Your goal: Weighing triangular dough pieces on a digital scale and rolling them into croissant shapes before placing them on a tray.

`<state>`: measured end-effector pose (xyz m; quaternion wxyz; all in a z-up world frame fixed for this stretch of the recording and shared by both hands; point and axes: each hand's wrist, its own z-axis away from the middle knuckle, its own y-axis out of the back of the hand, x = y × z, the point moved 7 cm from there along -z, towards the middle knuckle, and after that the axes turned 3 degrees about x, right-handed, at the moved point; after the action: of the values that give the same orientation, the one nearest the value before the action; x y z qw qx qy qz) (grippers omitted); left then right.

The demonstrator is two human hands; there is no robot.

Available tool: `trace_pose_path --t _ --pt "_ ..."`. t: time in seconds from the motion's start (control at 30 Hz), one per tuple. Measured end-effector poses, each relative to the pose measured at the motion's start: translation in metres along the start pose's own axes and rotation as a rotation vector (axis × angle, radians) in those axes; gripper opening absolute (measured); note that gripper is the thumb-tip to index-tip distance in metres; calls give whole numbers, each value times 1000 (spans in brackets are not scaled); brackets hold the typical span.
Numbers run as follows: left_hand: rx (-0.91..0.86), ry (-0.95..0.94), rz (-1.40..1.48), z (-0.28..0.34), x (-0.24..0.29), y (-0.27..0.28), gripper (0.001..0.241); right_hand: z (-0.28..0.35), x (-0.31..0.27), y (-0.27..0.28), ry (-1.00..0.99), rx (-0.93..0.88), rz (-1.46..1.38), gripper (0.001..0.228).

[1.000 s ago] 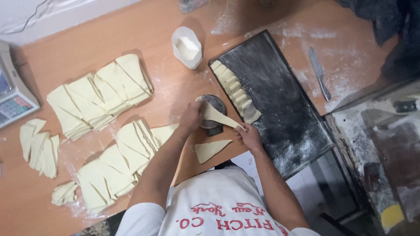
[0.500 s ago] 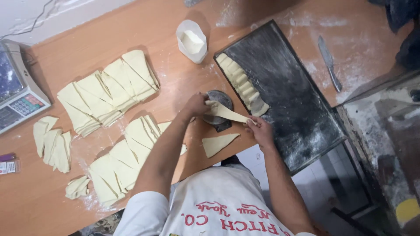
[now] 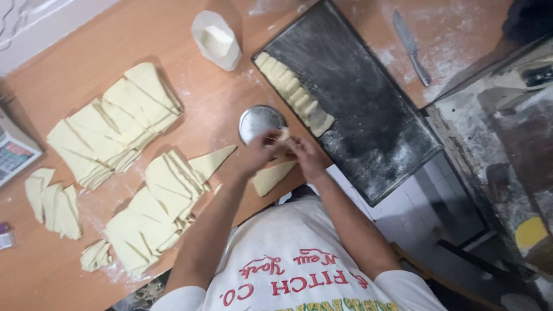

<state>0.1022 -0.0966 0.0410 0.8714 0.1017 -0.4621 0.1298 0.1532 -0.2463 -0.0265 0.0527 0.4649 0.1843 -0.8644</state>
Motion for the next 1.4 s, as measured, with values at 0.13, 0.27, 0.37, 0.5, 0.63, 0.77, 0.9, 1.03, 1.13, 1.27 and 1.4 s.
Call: trace_pose_path --t 0.13,0.27,0.37,0.5,0.63,0.77,0.9,1.03,1.13,1.27,1.4 --pt "-165 -138 -169 -6 32 -52 46 1 -40 16 -123 -20 248 106" --pt "-25 111 267 -52 -24 -71 56 -23 -30 83 -53 65 -177 45" --pt "-121 251 536 -70 -34 -109 59 -40 -34 124 -50 50 -293 41" --pt "13 149 122 -100 -31 -125 66 -45 -42 164 -35 139 273 57" --pt "-26 -130 -472 -120 11 -126 49 -79 11 179 -133 148 505 59" --pt "-80 -218 -917 -138 20 -134 43 -83 3 161 -190 94 776 66" --pt "-18 -422 -963 -139 4 -130 40 -77 -25 146 -167 43 804 69" --pt "17 -474 -908 -123 17 -129 35 -80 -27 141 -157 30 797 61" --pt "48 -479 -910 -127 23 -126 38 -76 -54 130 -140 27 887 54" --pt "110 -640 -1070 -112 53 -128 37 -77 -70 127 227 108 1227 50" --pt "365 -623 -857 -105 46 -98 53 -74 -63 110 734 -15 1208 52"
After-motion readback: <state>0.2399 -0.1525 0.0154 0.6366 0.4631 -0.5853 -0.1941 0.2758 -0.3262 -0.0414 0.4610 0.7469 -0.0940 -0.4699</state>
